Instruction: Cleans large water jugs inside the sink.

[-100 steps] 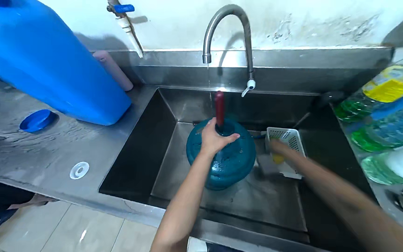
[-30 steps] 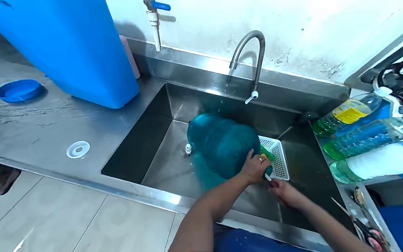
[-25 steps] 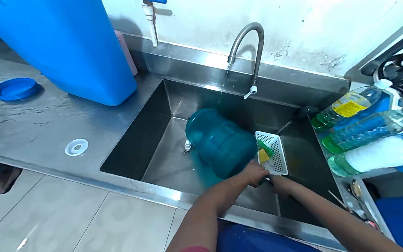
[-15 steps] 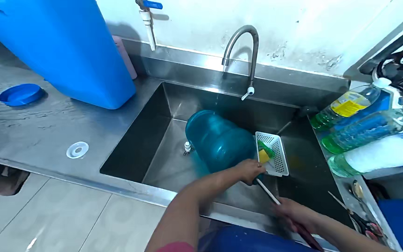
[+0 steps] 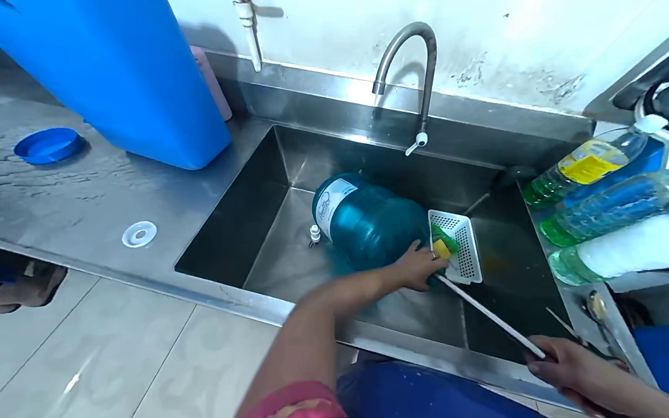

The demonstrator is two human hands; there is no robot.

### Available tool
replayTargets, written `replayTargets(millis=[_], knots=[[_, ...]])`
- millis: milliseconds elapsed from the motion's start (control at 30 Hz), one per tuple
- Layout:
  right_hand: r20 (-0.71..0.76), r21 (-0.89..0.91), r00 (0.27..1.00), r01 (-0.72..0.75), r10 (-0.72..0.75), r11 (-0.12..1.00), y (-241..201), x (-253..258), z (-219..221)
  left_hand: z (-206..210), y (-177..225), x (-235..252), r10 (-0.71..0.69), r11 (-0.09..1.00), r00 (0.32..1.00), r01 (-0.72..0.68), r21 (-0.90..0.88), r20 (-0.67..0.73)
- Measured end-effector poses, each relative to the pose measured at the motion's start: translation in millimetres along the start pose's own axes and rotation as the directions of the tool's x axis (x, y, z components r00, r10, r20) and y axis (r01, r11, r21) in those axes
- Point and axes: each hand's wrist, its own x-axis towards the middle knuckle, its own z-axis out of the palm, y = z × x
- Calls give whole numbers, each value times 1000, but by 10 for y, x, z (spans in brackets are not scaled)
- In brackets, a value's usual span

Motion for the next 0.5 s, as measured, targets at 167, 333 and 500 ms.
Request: replayTargets(millis=[167,333,500], knots=[[-42,-264,999,-31,21,964,62,123,265,-10,-13,137,28,988,966,-65,137,259],[-38,-100,999,21,-25,995,-21,39,122,180,44,73,-24,1000,988,21,-22,-152],[-39,-375,998,39,-58,926,121,309,153,-93,109,103,-9,988,932,-48,149,362]])
